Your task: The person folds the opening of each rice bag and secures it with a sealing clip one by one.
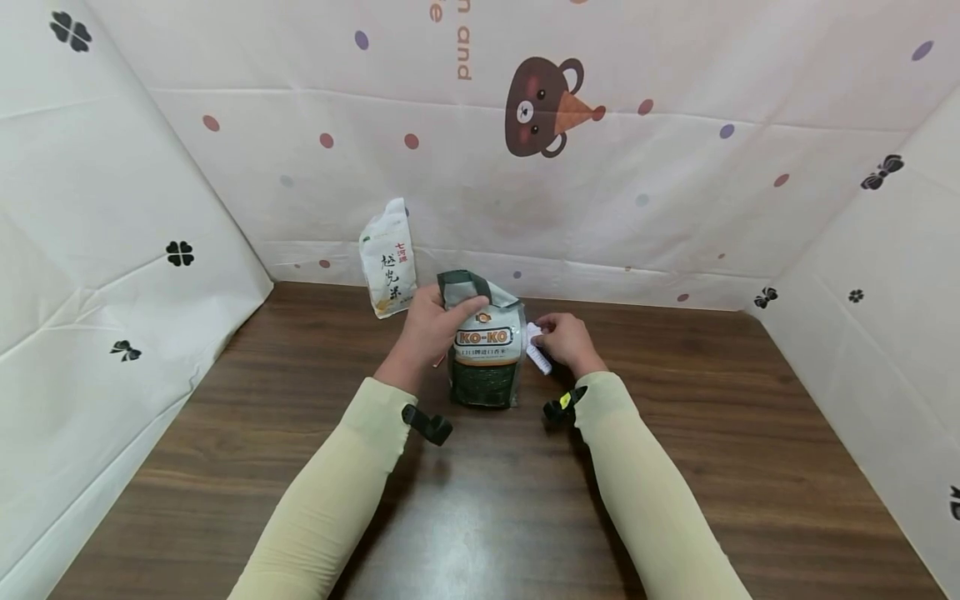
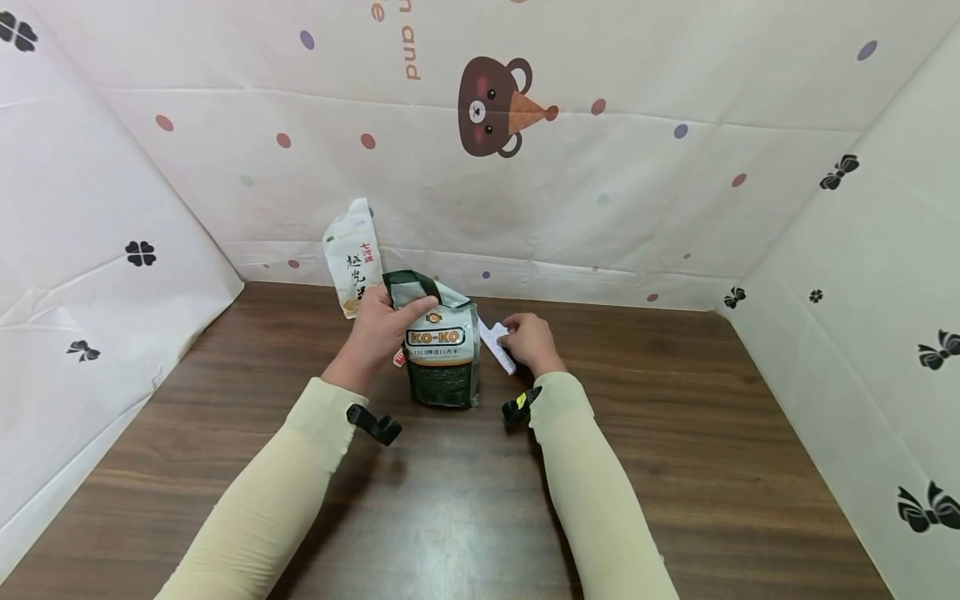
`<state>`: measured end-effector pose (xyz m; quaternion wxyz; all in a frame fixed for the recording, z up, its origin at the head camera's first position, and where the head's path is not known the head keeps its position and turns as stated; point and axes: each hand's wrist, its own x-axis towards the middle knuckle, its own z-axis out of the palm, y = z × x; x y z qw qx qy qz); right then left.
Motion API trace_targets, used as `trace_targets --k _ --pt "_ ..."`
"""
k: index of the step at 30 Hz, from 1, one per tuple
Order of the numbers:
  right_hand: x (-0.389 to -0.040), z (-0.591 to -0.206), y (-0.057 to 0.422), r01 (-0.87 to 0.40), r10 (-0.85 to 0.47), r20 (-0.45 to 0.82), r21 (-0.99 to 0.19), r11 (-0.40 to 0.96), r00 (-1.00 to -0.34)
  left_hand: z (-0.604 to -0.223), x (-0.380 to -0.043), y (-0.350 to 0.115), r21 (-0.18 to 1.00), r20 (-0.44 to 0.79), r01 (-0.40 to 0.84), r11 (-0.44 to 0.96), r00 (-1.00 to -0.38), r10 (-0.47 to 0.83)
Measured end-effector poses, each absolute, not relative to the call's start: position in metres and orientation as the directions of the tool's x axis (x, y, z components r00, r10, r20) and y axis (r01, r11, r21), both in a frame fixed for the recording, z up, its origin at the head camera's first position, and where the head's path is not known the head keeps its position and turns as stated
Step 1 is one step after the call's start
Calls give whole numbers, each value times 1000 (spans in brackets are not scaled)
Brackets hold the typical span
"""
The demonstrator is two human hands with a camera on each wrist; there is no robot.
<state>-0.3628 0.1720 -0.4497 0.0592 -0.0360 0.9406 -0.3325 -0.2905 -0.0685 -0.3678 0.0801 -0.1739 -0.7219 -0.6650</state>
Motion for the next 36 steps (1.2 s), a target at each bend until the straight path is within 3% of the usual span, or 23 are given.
trace_targets --k 7,22,30,36 --pt "-361 -449 174 -7 -102 -110 -649 761 -989 -369 -291 -68 933 346 356 52 -927 142" --pt "-351 -445 182 39 -72 -124 -719 694 -990 -365 -290 -67 967 226 205 -151 -964 142" --pt "-345 -442 192 -2 -85 -76 -735 678 -993 -363 -295 -71 981 194 184 -67 -963 189" --pt "-335 -443 197 2 -94 -71 -806 592 -993 -363 -297 -72 981 178 154 -117 -957 229"
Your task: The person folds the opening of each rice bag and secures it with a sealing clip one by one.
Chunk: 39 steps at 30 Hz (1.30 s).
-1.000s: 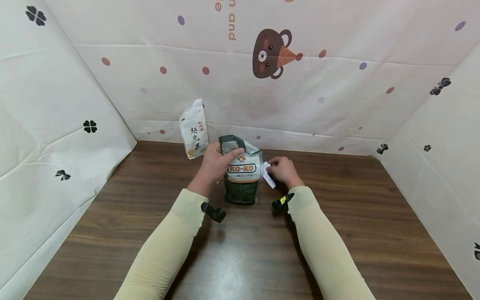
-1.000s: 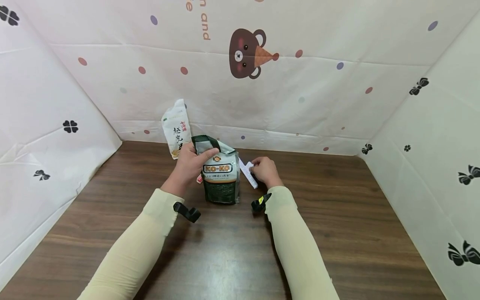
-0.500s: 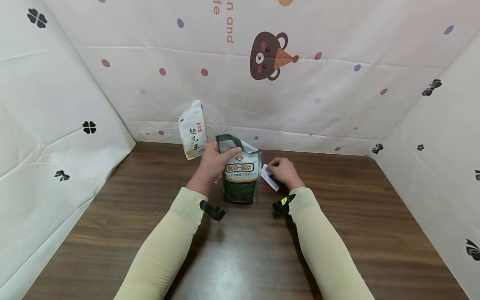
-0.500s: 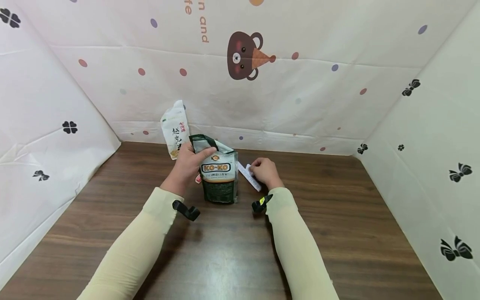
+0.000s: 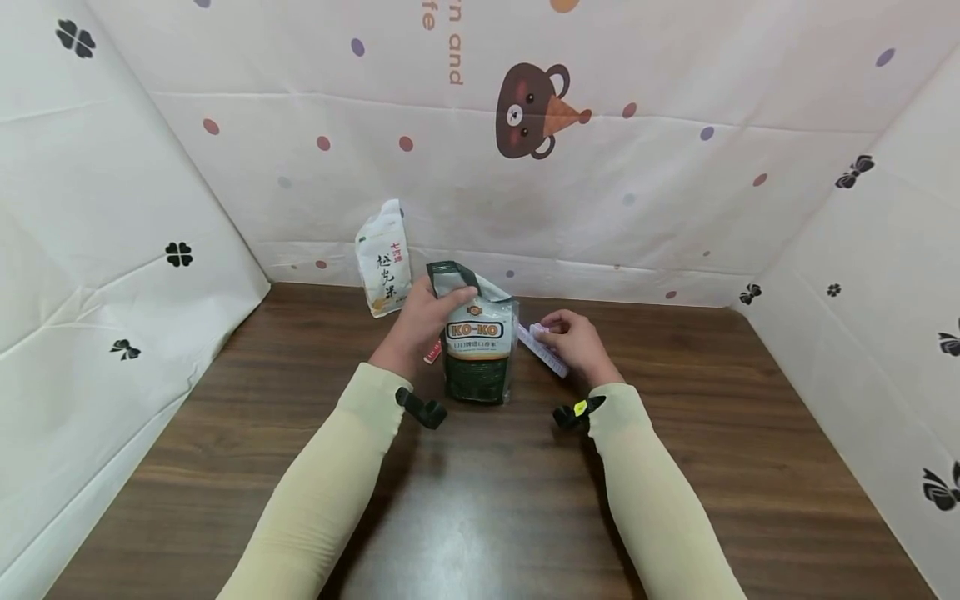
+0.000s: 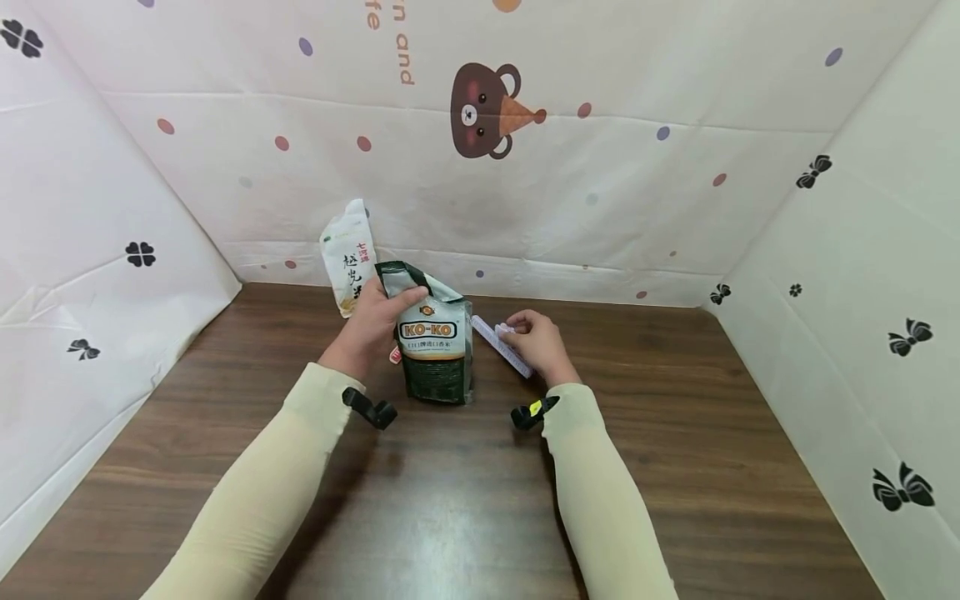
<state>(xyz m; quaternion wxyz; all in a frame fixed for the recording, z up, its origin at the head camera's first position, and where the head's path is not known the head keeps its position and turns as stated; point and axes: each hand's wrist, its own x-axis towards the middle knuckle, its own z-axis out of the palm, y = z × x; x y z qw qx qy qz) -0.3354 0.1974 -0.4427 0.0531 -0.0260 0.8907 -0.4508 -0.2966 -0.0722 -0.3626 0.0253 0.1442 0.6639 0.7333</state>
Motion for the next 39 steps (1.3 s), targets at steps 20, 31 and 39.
trace_targets --k 20,31,39 --pt "-317 -422 197 -132 -130 86 -907 401 -988 -365 -297 -67 963 227 196 -183 -958 173" --pt "-307 -408 197 -235 -134 199 -900 368 -971 -368 -298 -68 963 227 194 -185 -957 179" --pt "-300 -401 200 -239 -97 219 -886 397 -971 -367 -296 -68 971 200 169 -171 -964 178"
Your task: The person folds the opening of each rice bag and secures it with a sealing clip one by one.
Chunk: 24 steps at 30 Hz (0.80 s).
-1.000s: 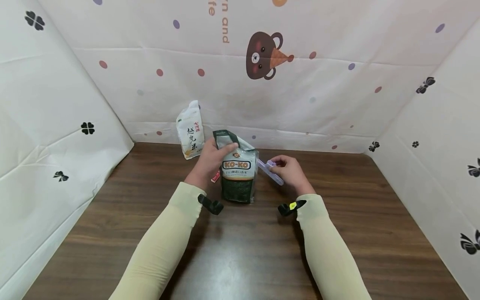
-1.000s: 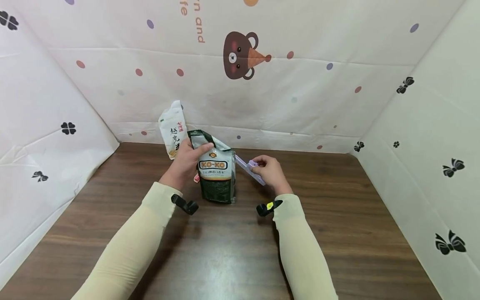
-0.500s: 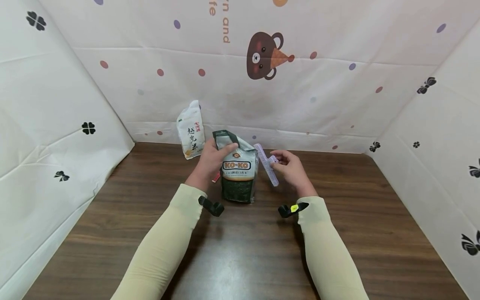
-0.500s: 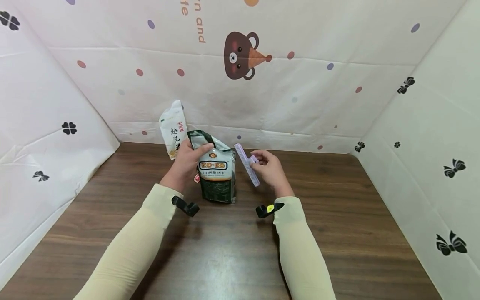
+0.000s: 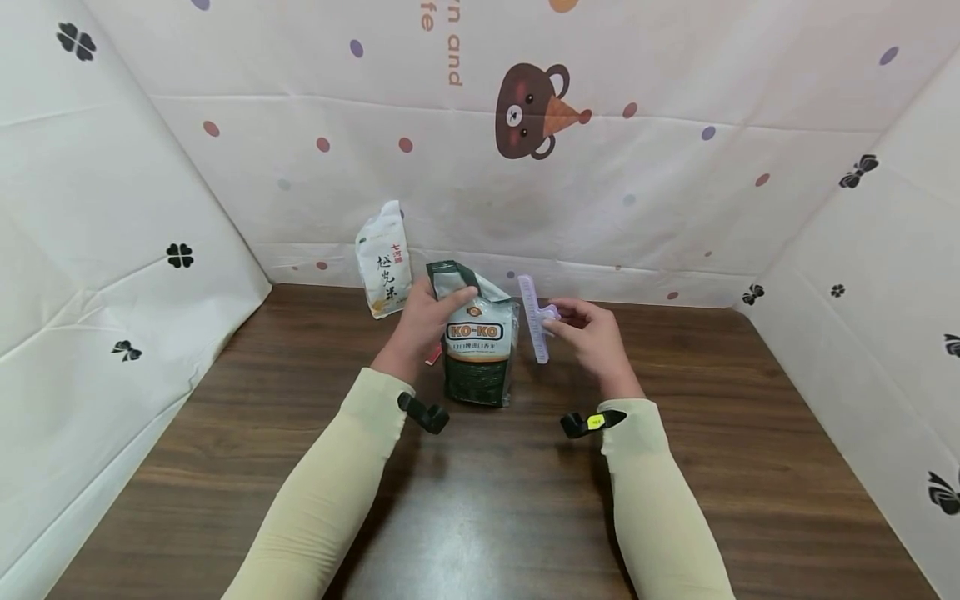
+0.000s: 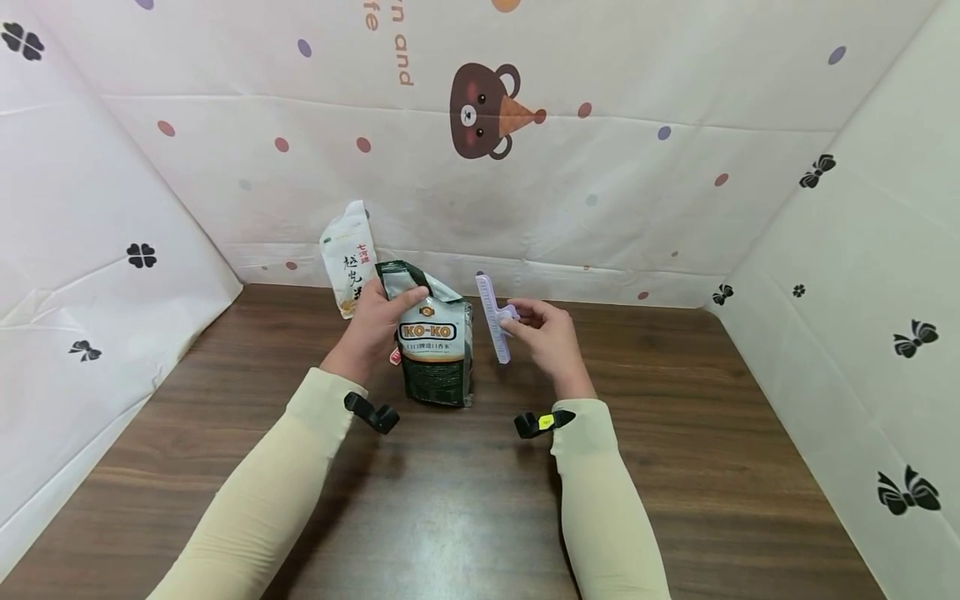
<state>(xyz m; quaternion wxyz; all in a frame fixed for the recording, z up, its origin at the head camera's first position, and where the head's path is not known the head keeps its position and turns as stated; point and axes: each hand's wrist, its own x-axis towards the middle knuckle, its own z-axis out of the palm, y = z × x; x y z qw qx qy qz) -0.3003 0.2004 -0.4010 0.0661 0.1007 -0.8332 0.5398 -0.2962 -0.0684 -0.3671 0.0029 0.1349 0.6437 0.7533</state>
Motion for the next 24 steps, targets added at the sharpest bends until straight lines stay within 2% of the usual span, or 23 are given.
trace_targets --k 5,17,24 --pt "-294 -394 201 -248 -85 234 -904 349 -969 -366 -295 -69 970 200 170 -175 -965 169" --pt "-289 -387 205 -380 -105 369 -843 381 -923 -367 -295 -69 971 197 168 -172 -966 170" --pt "-282 -374 206 -351 -79 347 -857 378 -934 -369 -296 -68 968 205 173 -184 -964 172"
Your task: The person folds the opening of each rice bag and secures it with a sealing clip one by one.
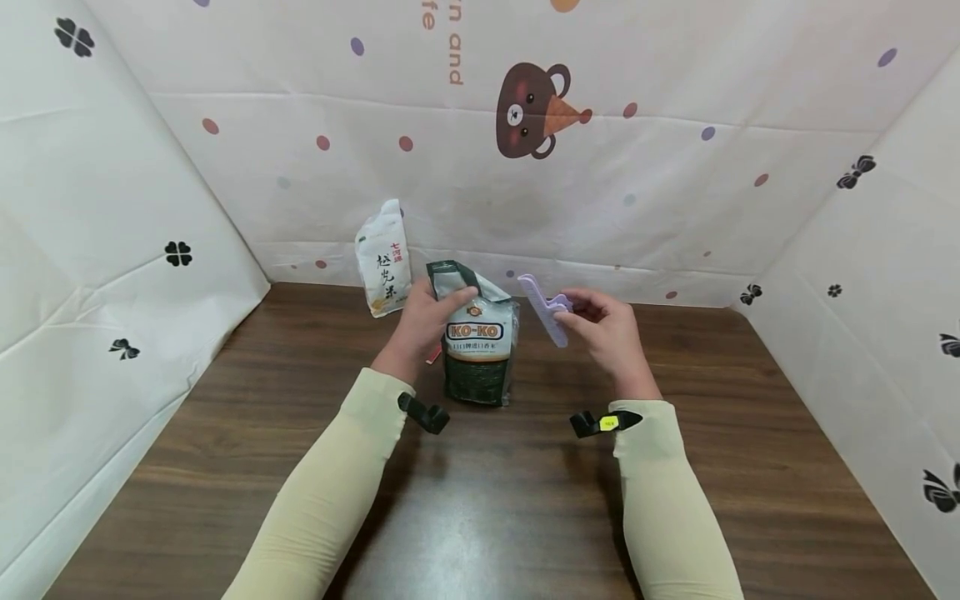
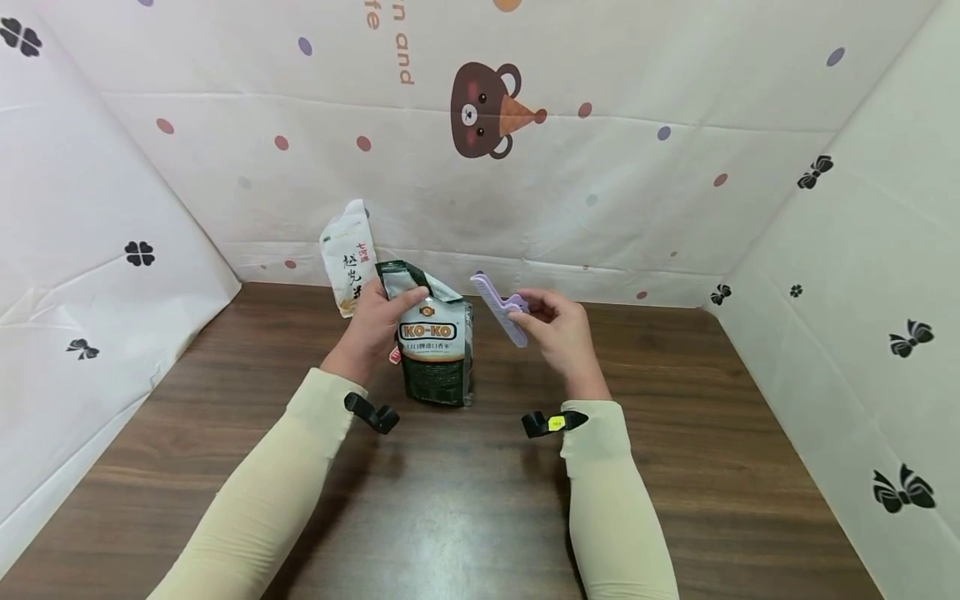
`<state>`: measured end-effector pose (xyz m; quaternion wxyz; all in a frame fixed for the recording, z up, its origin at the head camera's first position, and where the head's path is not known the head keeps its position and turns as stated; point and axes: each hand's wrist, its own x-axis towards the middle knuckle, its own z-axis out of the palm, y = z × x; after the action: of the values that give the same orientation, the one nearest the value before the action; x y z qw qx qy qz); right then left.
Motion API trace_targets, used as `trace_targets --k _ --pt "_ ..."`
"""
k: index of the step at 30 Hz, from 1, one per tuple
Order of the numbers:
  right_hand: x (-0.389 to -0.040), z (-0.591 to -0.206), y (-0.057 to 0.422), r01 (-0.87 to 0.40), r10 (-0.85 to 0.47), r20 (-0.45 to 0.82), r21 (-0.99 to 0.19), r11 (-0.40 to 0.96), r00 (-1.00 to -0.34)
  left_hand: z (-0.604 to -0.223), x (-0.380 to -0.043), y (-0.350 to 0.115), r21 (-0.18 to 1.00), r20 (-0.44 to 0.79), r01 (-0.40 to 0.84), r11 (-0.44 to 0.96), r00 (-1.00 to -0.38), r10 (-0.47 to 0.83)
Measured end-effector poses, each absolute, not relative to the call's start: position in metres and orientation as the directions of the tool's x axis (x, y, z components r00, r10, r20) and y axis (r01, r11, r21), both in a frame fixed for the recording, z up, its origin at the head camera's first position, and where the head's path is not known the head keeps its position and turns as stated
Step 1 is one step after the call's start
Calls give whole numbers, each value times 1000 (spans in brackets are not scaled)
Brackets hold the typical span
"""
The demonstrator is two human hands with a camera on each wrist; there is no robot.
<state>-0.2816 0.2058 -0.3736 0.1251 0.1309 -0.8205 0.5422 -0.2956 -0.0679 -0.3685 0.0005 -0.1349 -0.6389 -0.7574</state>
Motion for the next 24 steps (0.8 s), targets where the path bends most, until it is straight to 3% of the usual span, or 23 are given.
trace_targets --k 24 --pt "-271 -363 207 -467 -158 449 -753 464 -880 -370 -297 -67 941 245 194 -278 -956 162"
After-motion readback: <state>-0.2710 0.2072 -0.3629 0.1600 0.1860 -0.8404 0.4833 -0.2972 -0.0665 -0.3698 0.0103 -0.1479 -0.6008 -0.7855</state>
